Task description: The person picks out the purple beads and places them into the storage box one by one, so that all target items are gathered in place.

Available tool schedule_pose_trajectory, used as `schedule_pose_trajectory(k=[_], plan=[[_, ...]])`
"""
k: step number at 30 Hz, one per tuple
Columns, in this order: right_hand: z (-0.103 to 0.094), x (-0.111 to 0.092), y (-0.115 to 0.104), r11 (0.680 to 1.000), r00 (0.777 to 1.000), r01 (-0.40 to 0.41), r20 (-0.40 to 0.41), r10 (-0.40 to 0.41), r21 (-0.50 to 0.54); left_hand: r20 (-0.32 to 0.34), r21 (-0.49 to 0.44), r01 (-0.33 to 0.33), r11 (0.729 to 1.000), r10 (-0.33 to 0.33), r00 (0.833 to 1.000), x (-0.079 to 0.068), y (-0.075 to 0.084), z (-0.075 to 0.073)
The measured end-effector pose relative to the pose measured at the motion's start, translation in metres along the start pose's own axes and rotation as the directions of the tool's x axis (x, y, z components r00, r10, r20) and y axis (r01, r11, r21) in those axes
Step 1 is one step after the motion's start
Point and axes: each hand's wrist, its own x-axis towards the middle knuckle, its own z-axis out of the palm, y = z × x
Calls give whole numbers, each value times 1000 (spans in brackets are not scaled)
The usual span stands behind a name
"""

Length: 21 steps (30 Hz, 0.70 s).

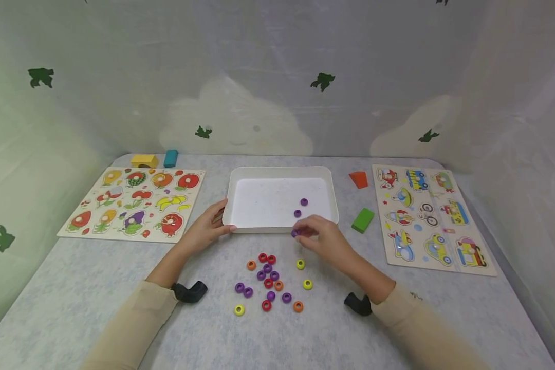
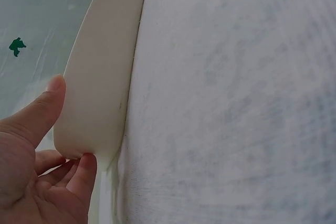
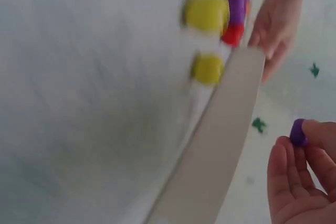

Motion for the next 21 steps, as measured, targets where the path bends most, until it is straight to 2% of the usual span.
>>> schedule_pose_trajectory(k=[4, 10, 15, 21], plan=[[-6, 34, 13, 999, 997, -38, -71, 38, -3, -2, -8, -7, 1000, 7, 1000, 0, -1, 0], [4, 70, 35, 976, 975, -216, -53, 215, -4, 3, -13, -16, 1000, 16, 1000, 1, -3, 0], [17, 85, 47, 951, 952, -304, 8, 305, -59, 4, -19, -19, 1000, 19, 1000, 0, -2, 1], [23, 90, 49, 942, 946, -312, 57, 321, -124, 2, -28, -12, 1000, 12, 1000, 0, -2, 1]])
